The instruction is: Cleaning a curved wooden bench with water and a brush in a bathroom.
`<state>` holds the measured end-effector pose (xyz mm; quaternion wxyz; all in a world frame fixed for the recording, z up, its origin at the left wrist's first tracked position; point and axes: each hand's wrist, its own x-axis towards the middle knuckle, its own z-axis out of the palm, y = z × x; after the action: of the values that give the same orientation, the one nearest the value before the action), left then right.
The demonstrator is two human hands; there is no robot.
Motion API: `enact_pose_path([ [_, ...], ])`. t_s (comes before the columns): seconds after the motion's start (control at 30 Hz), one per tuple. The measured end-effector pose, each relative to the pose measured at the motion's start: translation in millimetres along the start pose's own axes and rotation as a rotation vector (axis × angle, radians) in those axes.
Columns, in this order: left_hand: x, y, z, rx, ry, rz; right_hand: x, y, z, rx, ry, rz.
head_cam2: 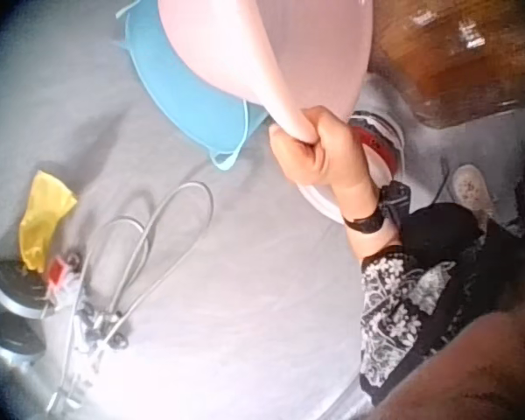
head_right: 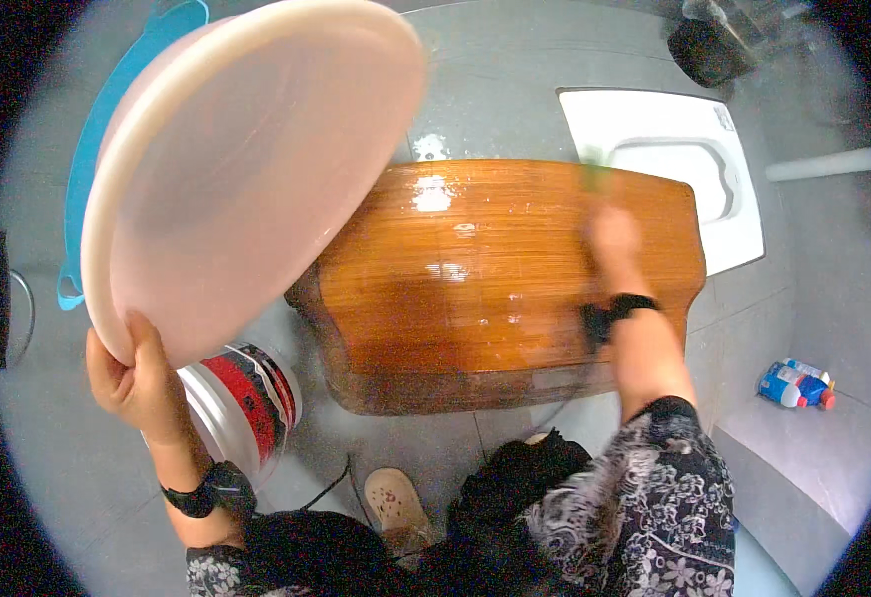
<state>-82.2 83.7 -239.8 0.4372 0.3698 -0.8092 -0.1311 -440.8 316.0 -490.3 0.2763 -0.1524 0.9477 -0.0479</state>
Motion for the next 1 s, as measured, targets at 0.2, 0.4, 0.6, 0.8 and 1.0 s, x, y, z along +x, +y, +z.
enact_pose_path([
  [0.2,-6.4,13.3,37.2,0.118,-0.129,0.055,-19.0,-40.4,30.5,-0.245,0.075,-0.126],
  [0.4,-15.1,11.5,57.2,0.02,-0.227,-0.039,8.8,92.2,-21.9,-0.156,0.107,0.093],
  [0.6,-3.5,1.5,59.8,0.002,-0.245,-0.158,-75.8,55.7,-5.4,-0.176,0.007,-0.023],
  [0.8,-4.9,-0.4,65.7,-0.065,-0.273,-0.177,-37.9,194.7,-17.4,0.203,0.346,0.366],
  [1.0,-11.9,-13.8,31.7,-0.215,-0.209,-0.367,-104.9,50.4,37.7,-0.153,0.026,-0.041],
])
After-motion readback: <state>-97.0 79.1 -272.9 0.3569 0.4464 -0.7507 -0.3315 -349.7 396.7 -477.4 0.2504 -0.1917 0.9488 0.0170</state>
